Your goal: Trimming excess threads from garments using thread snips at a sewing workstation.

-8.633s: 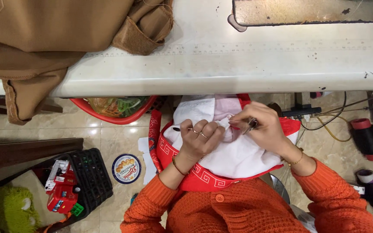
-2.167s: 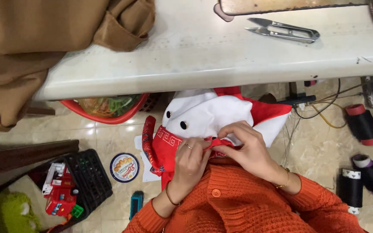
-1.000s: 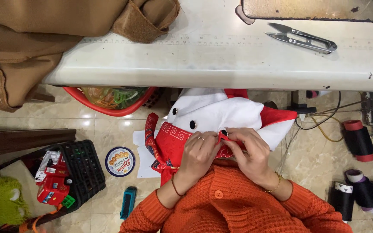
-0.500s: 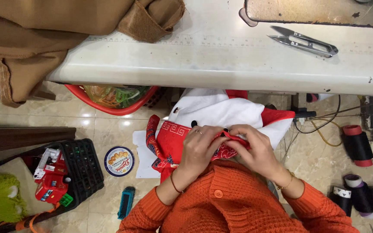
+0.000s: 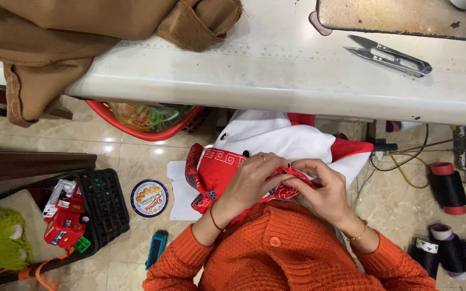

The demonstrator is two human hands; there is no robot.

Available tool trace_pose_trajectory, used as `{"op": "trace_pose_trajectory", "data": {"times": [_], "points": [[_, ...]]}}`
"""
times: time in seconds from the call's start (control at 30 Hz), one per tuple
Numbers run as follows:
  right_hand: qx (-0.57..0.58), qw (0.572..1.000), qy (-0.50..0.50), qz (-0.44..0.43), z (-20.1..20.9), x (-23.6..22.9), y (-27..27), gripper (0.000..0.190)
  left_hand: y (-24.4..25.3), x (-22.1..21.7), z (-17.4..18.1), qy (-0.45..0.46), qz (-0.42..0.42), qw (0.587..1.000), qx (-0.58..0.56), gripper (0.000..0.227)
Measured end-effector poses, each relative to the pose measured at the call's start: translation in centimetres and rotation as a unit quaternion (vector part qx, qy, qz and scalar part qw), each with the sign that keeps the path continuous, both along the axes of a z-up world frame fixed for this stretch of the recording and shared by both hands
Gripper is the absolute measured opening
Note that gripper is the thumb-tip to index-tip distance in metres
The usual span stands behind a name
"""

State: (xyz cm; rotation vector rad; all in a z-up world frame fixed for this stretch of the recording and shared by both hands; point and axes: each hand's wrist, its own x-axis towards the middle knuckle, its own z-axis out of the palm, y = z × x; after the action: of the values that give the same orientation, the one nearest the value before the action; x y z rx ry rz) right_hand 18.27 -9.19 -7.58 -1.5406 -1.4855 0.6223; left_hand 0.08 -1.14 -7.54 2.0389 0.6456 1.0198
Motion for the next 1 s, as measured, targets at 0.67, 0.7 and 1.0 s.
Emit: {"op": "trace_pose_trajectory", "data": {"times": [0.67, 0.7, 1.0], "points": [[0.059, 0.994, 0.021, 0.094, 0.2, 0.7, 0.9, 0.021, -0.1, -0.2, -1.1, 0.008, -0.01, 0.999, 0.031, 0.011], [0.06, 0.994, 0.022, 0.093, 0.9, 0.9, 1.3, 0.021, 0.0, -0.1, -0.2, 0.008, -0.011, 0.999, 0.031, 0.011], [0.054, 0.984, -0.044, 0.166, 2.5, 1.6, 2.5, 0.028, 0.2, 0.2, -0.8, -0.052, -0.017, 0.998, -0.043, 0.024]]}}
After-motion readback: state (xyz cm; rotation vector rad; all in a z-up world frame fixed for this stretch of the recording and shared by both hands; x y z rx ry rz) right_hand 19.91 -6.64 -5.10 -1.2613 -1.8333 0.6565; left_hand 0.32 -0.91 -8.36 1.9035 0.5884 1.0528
